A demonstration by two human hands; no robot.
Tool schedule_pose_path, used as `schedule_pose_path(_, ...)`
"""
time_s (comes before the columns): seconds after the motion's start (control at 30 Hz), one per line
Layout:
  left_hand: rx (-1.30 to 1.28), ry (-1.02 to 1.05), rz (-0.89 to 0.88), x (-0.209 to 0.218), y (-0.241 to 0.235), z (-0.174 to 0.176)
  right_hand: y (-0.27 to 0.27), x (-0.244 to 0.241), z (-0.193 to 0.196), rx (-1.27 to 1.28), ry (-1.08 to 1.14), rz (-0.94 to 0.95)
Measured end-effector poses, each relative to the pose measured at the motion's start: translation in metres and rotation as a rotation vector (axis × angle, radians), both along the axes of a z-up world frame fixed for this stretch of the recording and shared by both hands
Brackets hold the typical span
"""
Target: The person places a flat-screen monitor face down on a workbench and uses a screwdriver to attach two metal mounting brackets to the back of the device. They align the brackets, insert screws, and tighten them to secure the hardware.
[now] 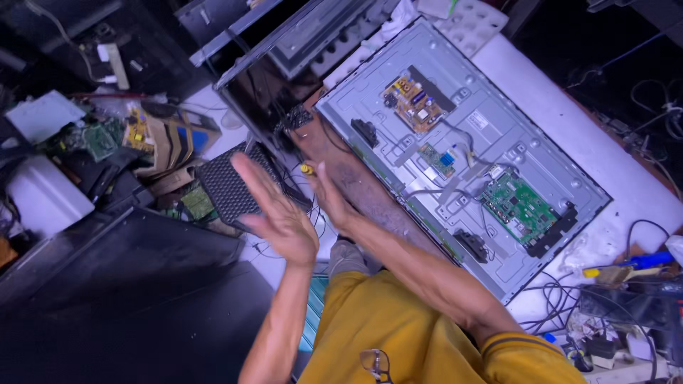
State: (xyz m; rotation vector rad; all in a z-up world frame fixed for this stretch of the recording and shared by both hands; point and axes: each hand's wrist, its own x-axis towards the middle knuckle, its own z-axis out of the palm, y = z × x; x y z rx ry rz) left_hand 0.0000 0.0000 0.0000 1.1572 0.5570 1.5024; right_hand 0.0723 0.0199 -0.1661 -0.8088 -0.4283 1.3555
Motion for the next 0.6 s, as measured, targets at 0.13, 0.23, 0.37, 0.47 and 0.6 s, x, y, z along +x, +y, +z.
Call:
schedule_pose_path(0.13, -0.100, 0.169, 0.021, -0.011, 0.010, -0.144, -0.010, -0.011, 0.126, 0.180, 0.170, 0.174)
schedule_pose_path(0.23, -0.220, 0.445, -0.002, -0.008, 0.019, -0.172, -0.024, -0.002, 0.140, 0.392, -0.148, 0.056)
schedule_pose_path(0.37, -0.099, -0.020, -0.140, 0.025, -0.016, -0.004, -0.030, 0.011, 0.036, -0.009, -0.502, 0.055)
schedule_pose_path(0.47, 0.138, 0.052, -0.134, 0.044, -0.011, 0.013, -0.049, 0.028, -0.005, -0.204, -0.406, 0.083)
schedule_pose_path(0.6, 0.355, 0.496, -0.297, 0.077, -0.024, -0.053, -0.091, 0.061, 0.139, 0.308, -0.112, -0.252)
